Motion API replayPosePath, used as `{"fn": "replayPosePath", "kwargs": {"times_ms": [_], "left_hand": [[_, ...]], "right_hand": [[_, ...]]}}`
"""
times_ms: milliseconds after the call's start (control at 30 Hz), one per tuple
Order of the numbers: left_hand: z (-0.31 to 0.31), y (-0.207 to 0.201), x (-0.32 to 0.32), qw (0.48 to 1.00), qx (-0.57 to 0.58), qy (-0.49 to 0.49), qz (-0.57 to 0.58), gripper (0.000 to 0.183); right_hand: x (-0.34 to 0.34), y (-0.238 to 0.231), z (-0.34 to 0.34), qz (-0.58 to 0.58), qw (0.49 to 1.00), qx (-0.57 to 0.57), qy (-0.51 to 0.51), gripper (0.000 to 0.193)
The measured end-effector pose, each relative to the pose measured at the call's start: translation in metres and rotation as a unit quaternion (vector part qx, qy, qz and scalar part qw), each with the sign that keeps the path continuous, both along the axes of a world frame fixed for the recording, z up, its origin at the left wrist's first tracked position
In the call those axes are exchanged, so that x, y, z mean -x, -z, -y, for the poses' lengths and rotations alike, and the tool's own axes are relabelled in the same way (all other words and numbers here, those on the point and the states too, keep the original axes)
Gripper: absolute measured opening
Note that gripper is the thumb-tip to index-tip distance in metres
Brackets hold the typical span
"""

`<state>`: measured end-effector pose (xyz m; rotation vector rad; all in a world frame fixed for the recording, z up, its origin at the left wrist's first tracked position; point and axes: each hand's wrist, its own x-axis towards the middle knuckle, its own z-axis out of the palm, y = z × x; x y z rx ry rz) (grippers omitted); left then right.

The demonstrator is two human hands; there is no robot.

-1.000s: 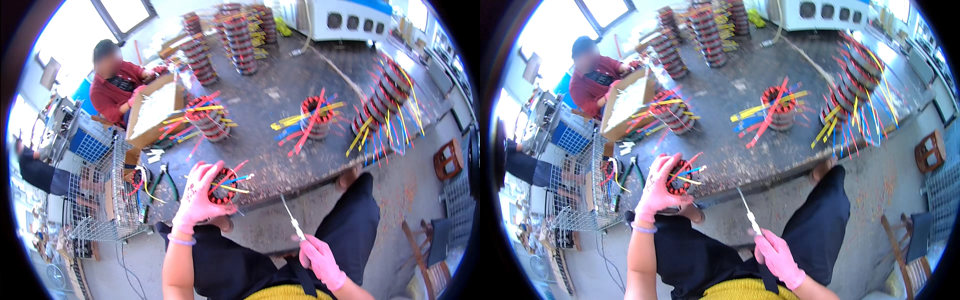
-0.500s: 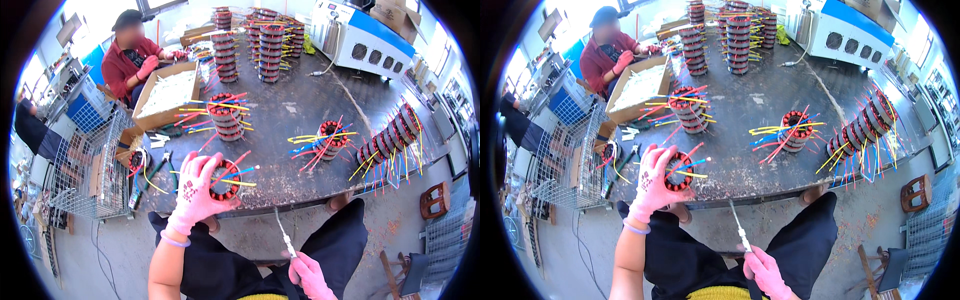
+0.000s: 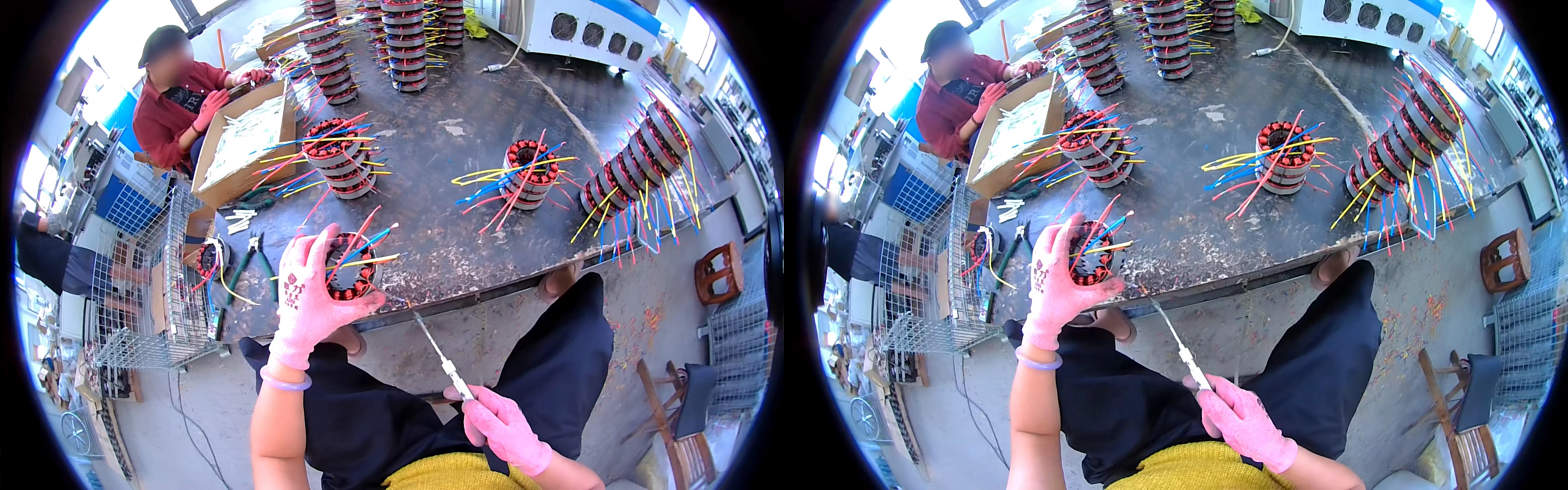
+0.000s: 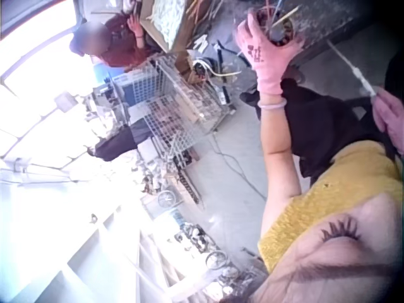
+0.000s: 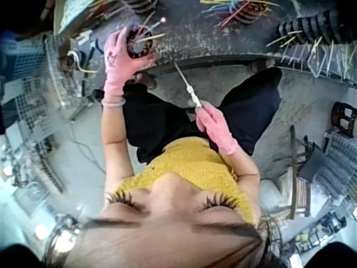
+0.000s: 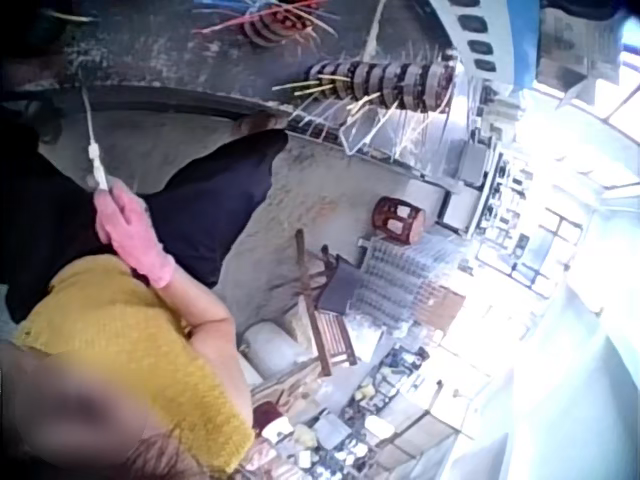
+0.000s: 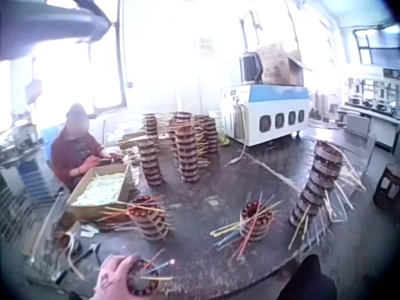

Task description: The person uses a soldering iron and solder wire to connect wires on motor stators. They pick up stators from the workbench, apply solder to the wire leads, and then place the finished components onto stacks.

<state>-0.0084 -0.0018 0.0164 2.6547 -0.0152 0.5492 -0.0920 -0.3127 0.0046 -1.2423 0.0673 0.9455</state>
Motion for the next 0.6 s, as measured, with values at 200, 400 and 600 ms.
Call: {"fn": "replayPosePath", "kwargs": {"times_ms": [200,400,600], "left_hand": [[0.0005,0.0030,-0.0012,0.996,0.066,0.004,-0.053,0.093],[-0.0008,0.0049,-0.0018,0.996,0.065,0.004,-0.065,0.091],[0.0019,0.0057,-0.0027,0.999,0.038,0.004,-0.011,0.098]], "right_hand": [[-0.0010,-0.0056,-0.0016,0.000,1.000,-0.003,0.010,0.039],[-0.0002,-0.0014,0.0010,0.023,1.000,-0.007,0.006,0.040],[-0.0015,-0.0068,0.0006,0.013,1.000,-0.013,0.008,0.040]]}}
